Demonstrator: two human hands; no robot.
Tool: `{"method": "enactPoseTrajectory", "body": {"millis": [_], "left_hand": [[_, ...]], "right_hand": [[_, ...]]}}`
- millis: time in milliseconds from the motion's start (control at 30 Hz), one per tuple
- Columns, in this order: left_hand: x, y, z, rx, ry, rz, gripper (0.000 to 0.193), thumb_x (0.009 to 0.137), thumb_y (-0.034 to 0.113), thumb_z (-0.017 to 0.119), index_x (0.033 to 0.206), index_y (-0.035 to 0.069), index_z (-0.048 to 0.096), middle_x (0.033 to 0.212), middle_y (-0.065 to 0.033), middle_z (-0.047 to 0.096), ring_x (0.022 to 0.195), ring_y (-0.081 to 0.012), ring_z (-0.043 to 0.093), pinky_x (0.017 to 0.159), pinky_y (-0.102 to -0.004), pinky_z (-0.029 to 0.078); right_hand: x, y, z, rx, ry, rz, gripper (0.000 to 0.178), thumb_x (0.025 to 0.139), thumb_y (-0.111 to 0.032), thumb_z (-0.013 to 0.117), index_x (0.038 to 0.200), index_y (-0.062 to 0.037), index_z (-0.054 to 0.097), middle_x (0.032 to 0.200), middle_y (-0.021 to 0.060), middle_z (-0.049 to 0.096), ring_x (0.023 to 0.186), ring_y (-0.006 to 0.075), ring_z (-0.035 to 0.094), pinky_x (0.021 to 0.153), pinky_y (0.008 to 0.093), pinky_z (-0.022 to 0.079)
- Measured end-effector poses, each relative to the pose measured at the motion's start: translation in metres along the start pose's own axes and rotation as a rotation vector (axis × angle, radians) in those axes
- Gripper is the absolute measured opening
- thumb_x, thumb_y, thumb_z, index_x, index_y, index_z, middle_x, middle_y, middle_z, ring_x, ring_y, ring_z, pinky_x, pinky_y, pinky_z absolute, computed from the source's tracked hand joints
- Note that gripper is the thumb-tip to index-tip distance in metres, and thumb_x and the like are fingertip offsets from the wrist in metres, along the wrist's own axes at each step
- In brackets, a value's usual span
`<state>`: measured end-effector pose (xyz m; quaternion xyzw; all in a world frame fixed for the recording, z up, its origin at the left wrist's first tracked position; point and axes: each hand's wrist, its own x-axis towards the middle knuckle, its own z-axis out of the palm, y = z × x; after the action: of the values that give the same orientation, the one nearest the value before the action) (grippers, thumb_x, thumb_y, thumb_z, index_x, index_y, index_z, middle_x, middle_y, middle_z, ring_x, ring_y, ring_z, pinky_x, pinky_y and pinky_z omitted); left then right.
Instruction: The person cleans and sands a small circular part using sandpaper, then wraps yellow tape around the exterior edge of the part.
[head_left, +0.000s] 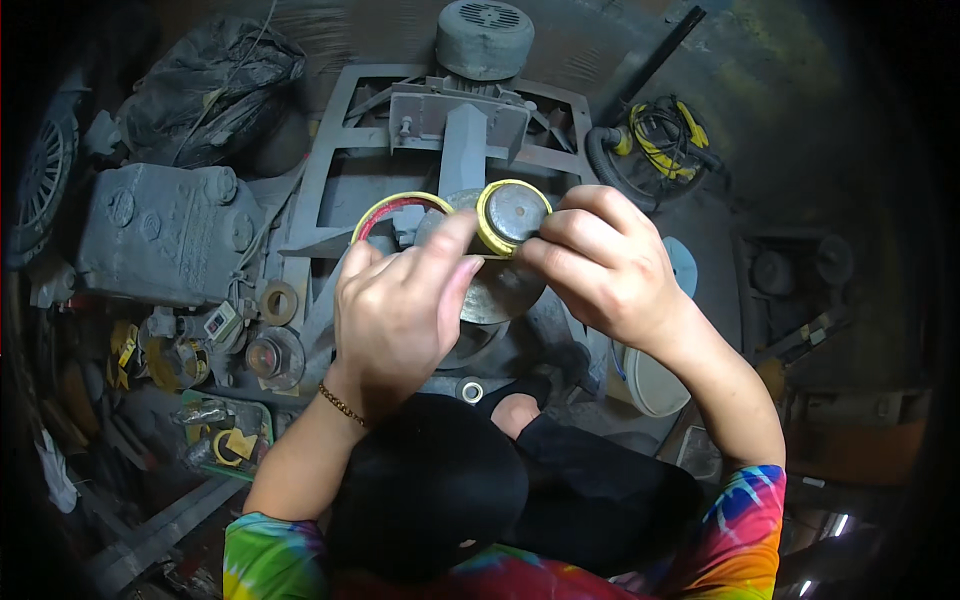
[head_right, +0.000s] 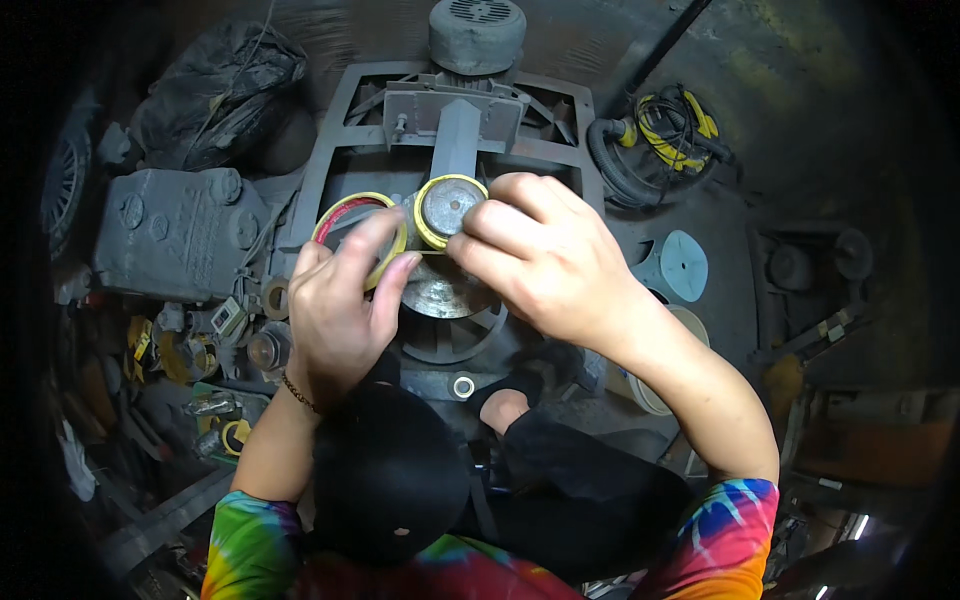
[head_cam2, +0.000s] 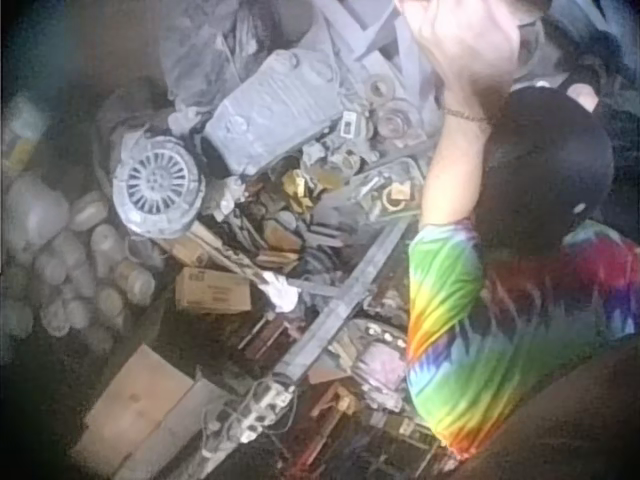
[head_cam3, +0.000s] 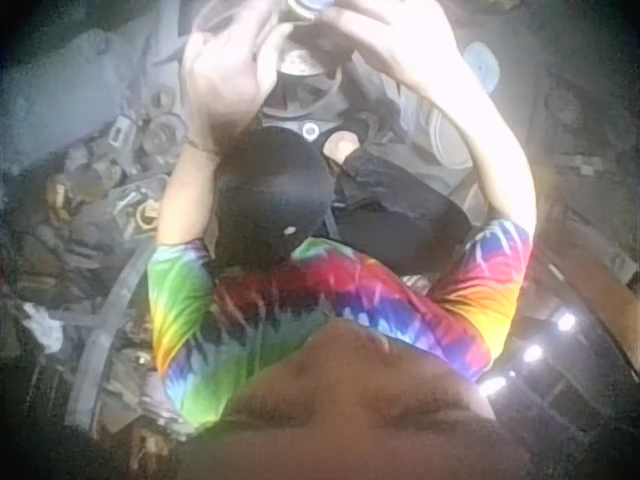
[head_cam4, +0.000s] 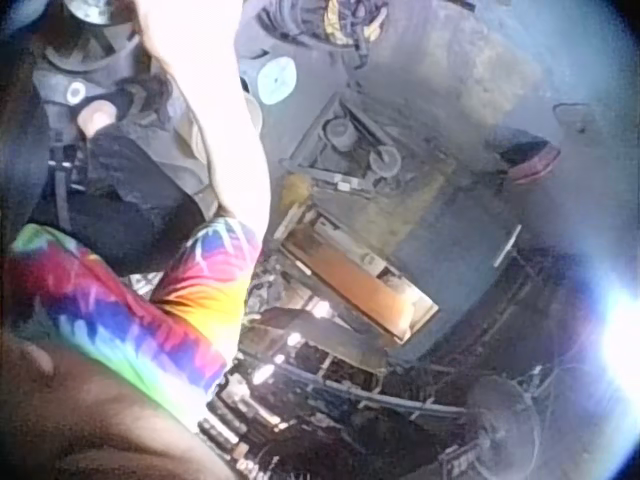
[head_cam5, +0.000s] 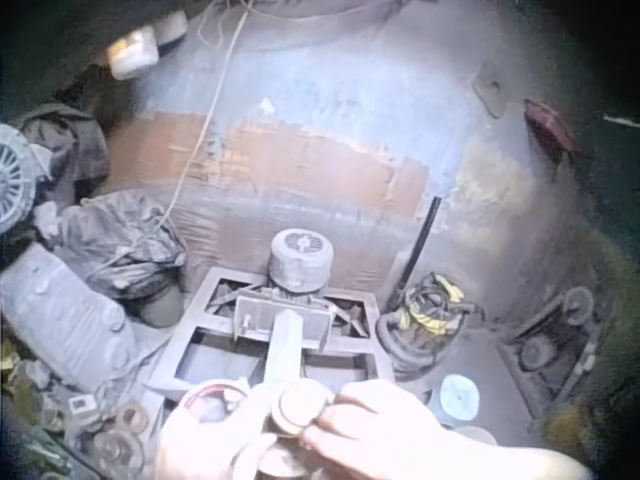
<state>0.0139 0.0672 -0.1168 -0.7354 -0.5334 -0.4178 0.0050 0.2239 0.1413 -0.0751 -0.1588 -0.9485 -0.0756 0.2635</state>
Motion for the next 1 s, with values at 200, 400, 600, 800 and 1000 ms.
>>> {"method": "enactPoseTrajectory", "body": {"millis": [200,400,600,800,1000], "left_hand": [[-0.001,-0.003,-0.002,0.052,-0.024,0.092,0.03,0.082,0.009,0.077,0.112,0.007,0.073,0.062,-0.0033,0.056,0.052,-0.0195,0.051,0.061,-0.0329,0.034],[-0.003,-0.005,-0.002,0.038,-0.022,0.126,0.031,0.082,0.009,0.077,0.113,0.007,0.073,0.062,-0.0038,0.053,0.054,-0.0186,0.052,0.061,-0.0337,0.033],[-0.003,-0.011,0.003,0.033,0.026,0.144,0.031,0.081,0.01,0.077,0.112,0.007,0.073,0.062,-0.0024,0.052,0.053,-0.0183,0.052,0.061,-0.0335,0.035],[-0.004,-0.014,0.01,-0.011,0.059,0.145,0.031,0.079,0.01,0.079,0.109,0.006,0.074,0.062,-0.0008,0.052,0.054,-0.0171,0.052,0.062,-0.0331,0.035],[0.001,-0.022,0.009,-0.194,0.07,0.192,0.026,0.082,0.01,0.076,0.106,0.001,0.074,0.07,-0.0042,0.063,0.06,-0.0204,0.06,0.065,-0.0323,0.039]], "right_hand": [[-0.004,-0.006,0.004,-0.12,0.081,-0.097,0.033,0.066,-0.015,0.067,0.096,-0.0026,0.071,0.093,0.0058,0.062,0.085,0.024,0.063,0.07,0.0336,0.054],[-0.005,-0.013,0.008,-0.172,0.085,-0.084,0.03,0.065,-0.014,0.068,0.092,-0.0014,0.071,0.089,0.0064,0.062,0.086,0.0235,0.063,0.071,0.0337,0.053],[0.007,-0.016,0.007,0.016,-0.01,0.119,0.019,0.072,-0.005,0.072,0.088,-0.0019,0.062,0.086,0.0103,0.057,0.082,0.0286,0.059,0.075,0.0369,0.051],[0.008,-0.014,0.003,0.026,-0.073,0.121,0.019,0.073,-0.004,0.072,0.089,-0.0019,0.061,0.088,0.0107,0.055,0.084,0.0294,0.057,0.076,0.0377,0.05],[0.008,-0.011,0.003,0.049,-0.057,0.092,0.02,0.074,-0.005,0.073,0.09,-0.0015,0.061,0.09,0.0109,0.056,0.087,0.0303,0.058,0.077,0.0378,0.05]]}}
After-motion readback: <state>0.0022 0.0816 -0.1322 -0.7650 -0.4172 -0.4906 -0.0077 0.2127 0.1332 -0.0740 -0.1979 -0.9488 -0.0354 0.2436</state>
